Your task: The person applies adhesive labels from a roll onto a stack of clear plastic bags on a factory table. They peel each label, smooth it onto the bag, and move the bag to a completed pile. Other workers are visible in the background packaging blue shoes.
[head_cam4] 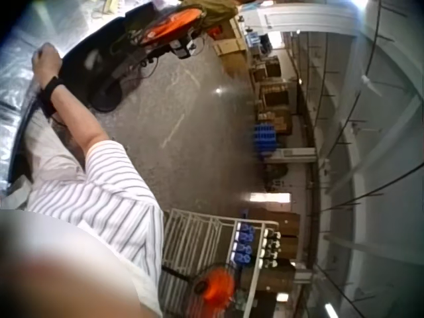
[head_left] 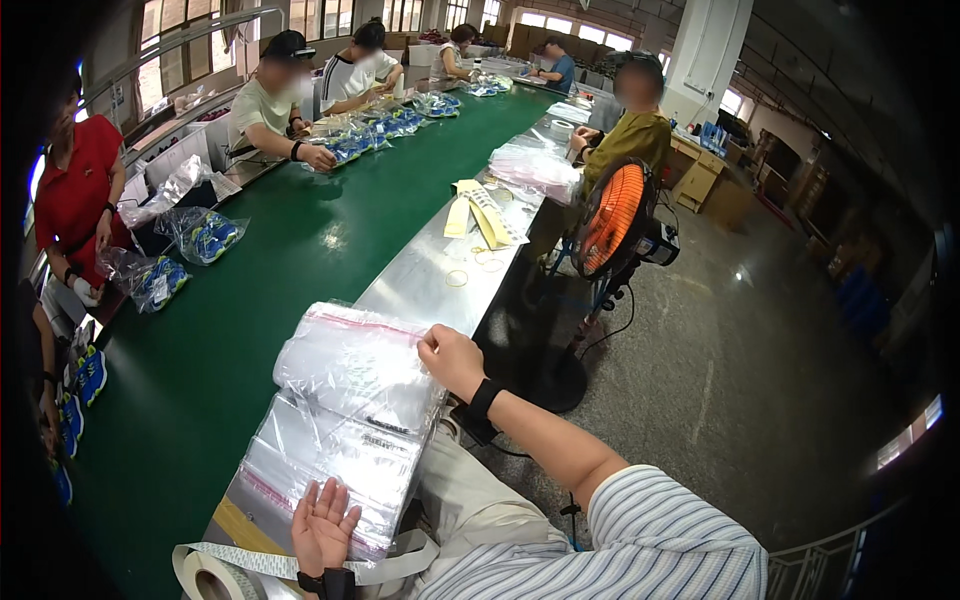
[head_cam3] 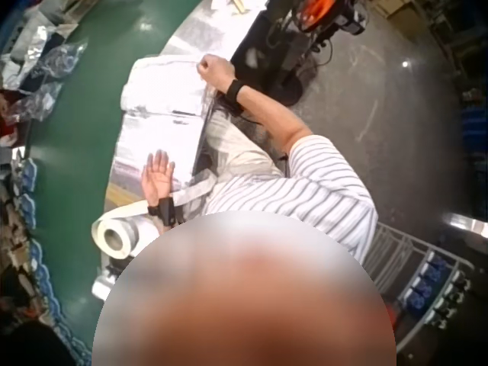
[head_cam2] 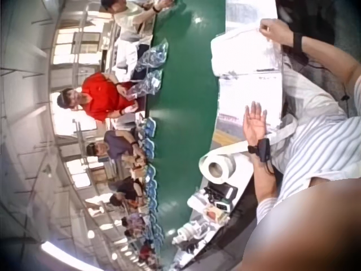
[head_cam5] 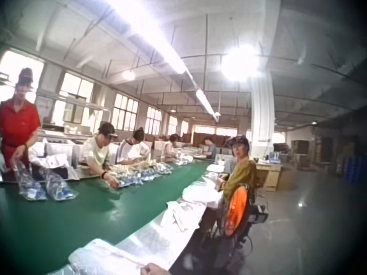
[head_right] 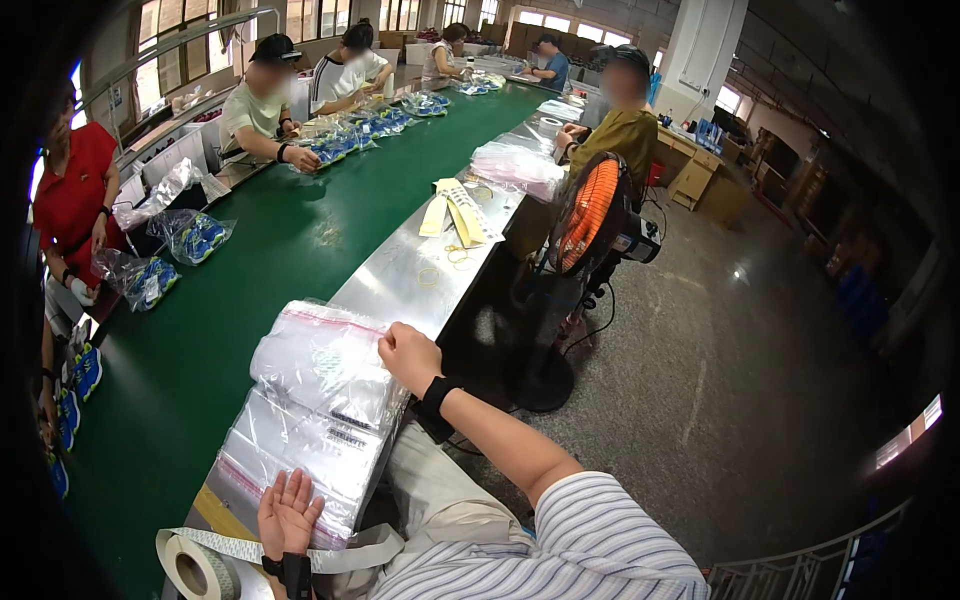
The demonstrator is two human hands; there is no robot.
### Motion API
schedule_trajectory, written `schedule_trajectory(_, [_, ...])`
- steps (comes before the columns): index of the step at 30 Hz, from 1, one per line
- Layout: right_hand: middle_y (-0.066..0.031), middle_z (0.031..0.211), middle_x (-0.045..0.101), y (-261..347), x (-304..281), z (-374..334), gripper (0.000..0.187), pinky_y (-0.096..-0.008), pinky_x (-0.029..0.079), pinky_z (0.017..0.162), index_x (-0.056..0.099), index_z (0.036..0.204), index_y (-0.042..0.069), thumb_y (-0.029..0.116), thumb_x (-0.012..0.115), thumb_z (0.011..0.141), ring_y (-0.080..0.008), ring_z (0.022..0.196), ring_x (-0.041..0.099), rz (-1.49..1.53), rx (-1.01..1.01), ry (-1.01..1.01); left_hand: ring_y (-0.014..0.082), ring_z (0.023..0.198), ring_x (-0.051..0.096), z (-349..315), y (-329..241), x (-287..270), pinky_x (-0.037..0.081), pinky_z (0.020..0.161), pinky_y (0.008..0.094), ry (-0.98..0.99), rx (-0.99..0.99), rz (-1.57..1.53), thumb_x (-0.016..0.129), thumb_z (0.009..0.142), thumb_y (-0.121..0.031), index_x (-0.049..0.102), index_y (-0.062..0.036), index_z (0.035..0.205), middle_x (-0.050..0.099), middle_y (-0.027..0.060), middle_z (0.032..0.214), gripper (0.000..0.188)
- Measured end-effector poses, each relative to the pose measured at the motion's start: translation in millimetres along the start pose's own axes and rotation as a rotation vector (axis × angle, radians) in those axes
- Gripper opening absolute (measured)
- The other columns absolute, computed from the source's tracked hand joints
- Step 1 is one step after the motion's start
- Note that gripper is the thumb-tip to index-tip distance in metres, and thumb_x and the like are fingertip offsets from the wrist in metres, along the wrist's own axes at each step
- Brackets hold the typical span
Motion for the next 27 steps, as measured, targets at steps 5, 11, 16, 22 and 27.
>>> schedule_trajectory(5, [-0.0097, 0.077, 0.065, -14.9, 3.3, -1.5, 0.015, -0.0381, 0.050, 0.064, 0.061, 0.080, 0.005, 0.019, 0.060, 0.083, -0.0294, 0.070, 0.063, 0.014, -0.026, 0.049, 0.0251, 0.109, 0.058, -9.3, -3.4, 1.2, 0.052, 0.085, 0.0486, 0.021, 0.105, 0.008, 0.043, 0.096, -0.024, 0.030, -0.0213, 0.143, 0.052, 0.0121, 0.129, 0.048])
schedule_trajectory(11, [-0.0066, 0.084, 0.062, 13.9, -8.1, 1.0, 0.008, -0.0347, 0.051, 0.063, 0.062, 0.087, 0.006, 0.011, 0.058, 0.081, -0.0245, 0.073, 0.061, -0.112, -0.732, 0.034, 0.0189, 0.105, 0.058, -16.0, -19.8, -5.1, 0.053, 0.083, 0.0381, 0.042, 0.445, 0.107, 0.044, 0.094, -0.011, 0.016, -0.0222, 0.149, 0.048, 0.0090, 0.133, 0.063])
schedule_trajectory(16, [0.0012, 0.077, 0.066, -4.7, -11.7, 39.0, 0.014, -0.0196, 0.042, 0.057, 0.061, 0.085, 0.008, 0.020, 0.057, 0.090, -0.0048, 0.067, 0.057, 0.636, 0.093, 0.566, 0.0211, 0.107, 0.055, -27.7, -17.8, -10.8, 0.052, 0.083, 0.0385, -0.137, 0.451, 0.063, 0.043, 0.095, -0.011, 0.005, -0.0194, 0.150, 0.044, 0.0120, 0.137, 0.068])
schedule_trajectory(22, [-0.0131, 0.111, 0.051, 16.1, -21.9, 13.1, 0.027, -0.0403, 0.050, 0.073, 0.056, 0.099, 0.004, 0.009, 0.066, 0.074, -0.0318, 0.095, 0.056, -0.328, -0.435, -0.177, 0.0205, 0.106, 0.053, -37.0, -20.8, -14.3, 0.051, 0.084, 0.0390, -0.241, 0.419, 0.135, 0.046, 0.095, -0.017, 0.006, -0.0145, 0.150, 0.044, 0.0117, 0.135, 0.068])
schedule_trajectory(27, [-0.0040, 0.101, 0.061, 90.4, 21.0, -81.3, 0.008, -0.0453, 0.033, 0.107, 0.061, 0.079, 0.009, 0.015, 0.056, 0.077, -0.0211, 0.111, 0.051, -0.276, -1.433, 0.162, 0.0206, 0.106, 0.053, -36.6, -20.1, -15.7, 0.050, 0.085, 0.0375, -0.176, 0.419, 0.217, 0.046, 0.095, -0.018, 0.011, -0.0096, 0.149, 0.043, 0.0112, 0.134, 0.065])
Point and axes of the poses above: each hand's wrist, its own z-axis towards the middle knuckle, its own x-axis out of the palm, y = z × x, the point moved 2 cm from there along z, towards the middle knuckle
